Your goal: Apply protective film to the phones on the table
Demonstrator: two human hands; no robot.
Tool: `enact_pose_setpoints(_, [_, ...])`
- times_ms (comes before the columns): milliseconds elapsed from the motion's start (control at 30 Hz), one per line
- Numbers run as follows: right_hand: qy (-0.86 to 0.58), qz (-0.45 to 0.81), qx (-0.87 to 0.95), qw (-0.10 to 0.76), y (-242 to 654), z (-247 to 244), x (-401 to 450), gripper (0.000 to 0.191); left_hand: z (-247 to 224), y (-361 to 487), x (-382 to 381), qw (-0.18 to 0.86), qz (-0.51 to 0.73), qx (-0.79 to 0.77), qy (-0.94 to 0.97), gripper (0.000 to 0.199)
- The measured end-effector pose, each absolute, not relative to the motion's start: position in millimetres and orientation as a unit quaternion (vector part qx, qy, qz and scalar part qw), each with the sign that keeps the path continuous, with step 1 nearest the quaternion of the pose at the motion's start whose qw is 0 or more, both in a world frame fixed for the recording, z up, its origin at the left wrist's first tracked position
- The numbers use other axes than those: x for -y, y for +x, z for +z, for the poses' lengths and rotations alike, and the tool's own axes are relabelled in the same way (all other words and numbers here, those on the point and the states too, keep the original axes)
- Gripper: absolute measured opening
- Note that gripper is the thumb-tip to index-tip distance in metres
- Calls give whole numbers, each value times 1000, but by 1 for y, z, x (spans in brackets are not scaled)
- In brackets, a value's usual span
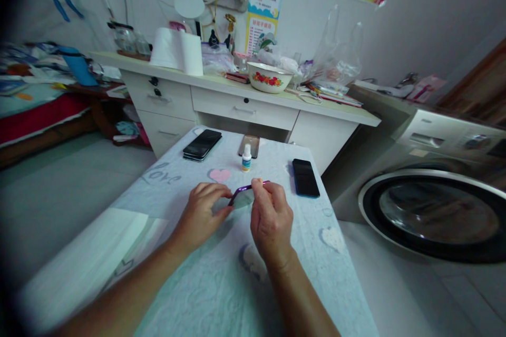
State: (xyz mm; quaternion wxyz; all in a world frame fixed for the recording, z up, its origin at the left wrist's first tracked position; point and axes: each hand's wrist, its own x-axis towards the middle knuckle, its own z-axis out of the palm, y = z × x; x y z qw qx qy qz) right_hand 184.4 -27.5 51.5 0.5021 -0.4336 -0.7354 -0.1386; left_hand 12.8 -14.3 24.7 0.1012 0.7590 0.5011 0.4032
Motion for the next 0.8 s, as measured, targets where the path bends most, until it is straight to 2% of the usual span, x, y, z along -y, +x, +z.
enact_pose_setpoints(267, [-410, -120, 751, 504, 178, 52, 32, 44, 38, 13, 29, 45, 538, -407, 737, 17])
enact_pose_setpoints(567, [-385, -96, 761, 513, 178, 53, 36, 44, 41, 16, 32, 23, 550, -401, 732, 10])
enact_pose_setpoints(800, [-419, -89, 726, 538, 183, 57, 35, 33, 41, 18, 33, 23, 543, -407, 734, 8])
